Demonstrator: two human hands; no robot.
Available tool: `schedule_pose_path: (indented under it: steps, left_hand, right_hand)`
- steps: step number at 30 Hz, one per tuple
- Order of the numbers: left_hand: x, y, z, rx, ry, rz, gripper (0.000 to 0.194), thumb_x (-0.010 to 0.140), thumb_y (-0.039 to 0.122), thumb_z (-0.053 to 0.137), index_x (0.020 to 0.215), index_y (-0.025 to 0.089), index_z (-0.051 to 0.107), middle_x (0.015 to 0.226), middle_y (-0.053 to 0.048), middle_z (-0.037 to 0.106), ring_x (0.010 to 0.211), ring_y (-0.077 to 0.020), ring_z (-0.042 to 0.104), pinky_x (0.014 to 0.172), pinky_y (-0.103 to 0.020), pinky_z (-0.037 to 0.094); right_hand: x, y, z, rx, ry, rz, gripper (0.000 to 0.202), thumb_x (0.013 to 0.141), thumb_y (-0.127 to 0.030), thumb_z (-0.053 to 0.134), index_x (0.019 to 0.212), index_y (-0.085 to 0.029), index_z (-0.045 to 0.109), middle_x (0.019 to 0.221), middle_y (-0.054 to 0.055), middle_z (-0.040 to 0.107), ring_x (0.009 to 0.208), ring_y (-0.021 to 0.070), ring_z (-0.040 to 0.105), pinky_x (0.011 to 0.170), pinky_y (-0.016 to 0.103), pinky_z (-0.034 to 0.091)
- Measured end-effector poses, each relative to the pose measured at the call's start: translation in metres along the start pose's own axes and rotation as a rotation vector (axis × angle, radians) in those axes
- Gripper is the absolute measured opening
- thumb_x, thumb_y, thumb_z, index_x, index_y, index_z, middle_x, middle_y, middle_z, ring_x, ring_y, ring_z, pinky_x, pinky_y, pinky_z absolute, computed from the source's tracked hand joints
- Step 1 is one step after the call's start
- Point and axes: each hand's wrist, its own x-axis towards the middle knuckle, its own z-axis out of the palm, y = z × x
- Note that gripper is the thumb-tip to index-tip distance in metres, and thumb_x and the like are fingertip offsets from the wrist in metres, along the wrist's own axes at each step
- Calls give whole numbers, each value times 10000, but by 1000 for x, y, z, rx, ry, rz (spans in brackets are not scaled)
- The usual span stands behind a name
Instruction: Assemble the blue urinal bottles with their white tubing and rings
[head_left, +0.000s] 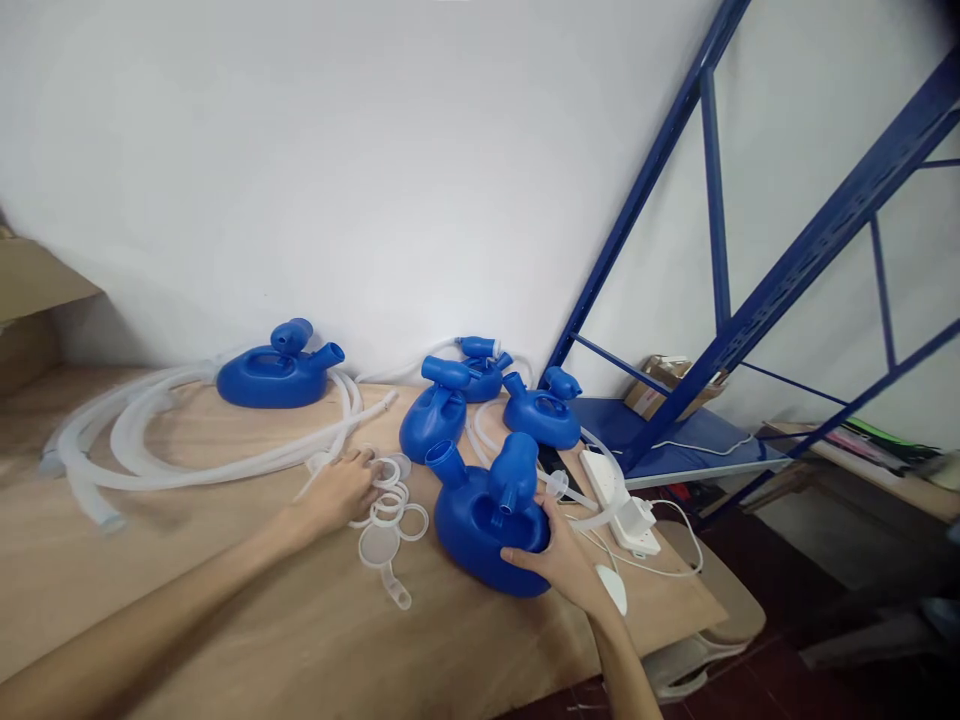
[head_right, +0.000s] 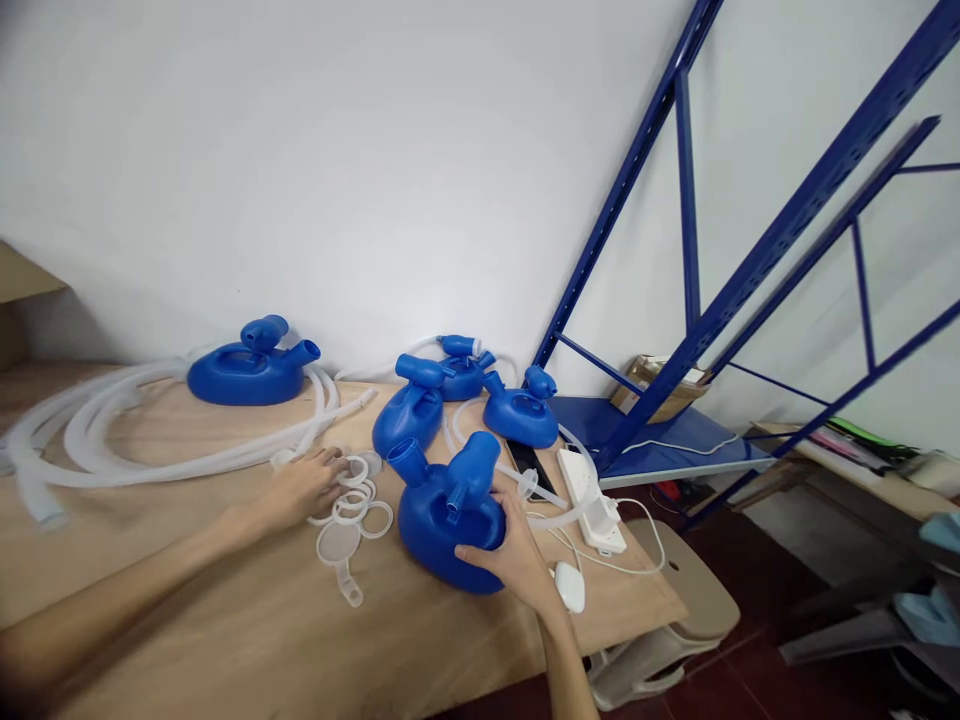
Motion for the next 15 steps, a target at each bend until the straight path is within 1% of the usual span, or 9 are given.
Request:
schedule_pose_path:
  steps: [2,3,5,8,10,11,13,14,15]
  left_hand:
    - [-13,-18,-6,21,9,-33,384,1014,413,523,1299,214,686,1332,-184,662,1211,-371,634,942,-470,537]
    - [-19,-26,-10,27,13,-50,419,1022,463,509,1328,230,673,1350,-170,661,1220,-364,635,933,-457,541]
    - [-30,-39,-19,33,22,-88,448,1028,521,486,1314,240,684,1350,-160,670,1221,-366,643,907,-452,552]
    - [-40,-47,-31,22,36,-118,466,1040,535,462,1290,224,702,1342,-166,684,1219,-375,652,928,-478,560]
    - [-39,-41,-38,3,44,-89,488,1053,544,458,1356,227,673,1397,-154,668,1271,-359,636,1015,-479,540]
    - [-38,-35,-41,-14,49,-55,508,1056,549,468,1421,237,633,1461,-144,636,1326,-346,609,1073,-470,515]
    - [-32,-18,-47,-74,62,45,606,1041,571,532,1566,271,497,1620,-120,513,1465,-334,500,1176,-455,444]
    - [-28,-7,-49,-120,65,98,688,1021,579,579,1622,287,416,1677,-113,445,1515,-336,442,1204,-453,417]
    - [-24,3,-51,-177,62,142,771,997,581,627,1656,294,349,1702,-114,407,1536,-343,414,1209,-455,413]
  right_hand:
    - [5,-1,5,-3,-50,-10,660,644,-507,919,1177,-251,626,1349,104,665,1284,369,630,1134,556,492]
    - [8,0,8,6,-62,-19,667,641,-513,920,1180,-250,630,1362,109,664,1295,372,625,1139,561,487]
    - [15,1,15,40,-41,-43,674,654,-540,907,1201,-251,638,1382,119,667,1324,379,612,1153,574,474]
    - [24,1,27,97,20,-71,653,753,-594,827,1282,-256,648,1395,125,682,1358,373,600,1182,586,448]
    - [30,-3,32,92,0,-83,635,792,-604,800,1308,-256,672,1407,126,686,1378,373,588,1203,592,422]
    - [33,-7,34,82,-26,-86,627,791,-606,807,1298,-255,694,1412,127,687,1385,378,582,1210,597,410]
    - [37,-15,36,69,-74,-87,596,785,-617,820,1253,-256,741,1407,123,699,1386,388,578,1215,609,395]
    - [38,-20,37,78,-89,-85,581,789,-627,818,1237,-262,757,1404,117,706,1385,389,581,1218,614,390]
    - [39,-24,37,97,-102,-84,564,799,-636,811,1226,-271,769,1399,108,715,1381,388,588,1220,617,388]
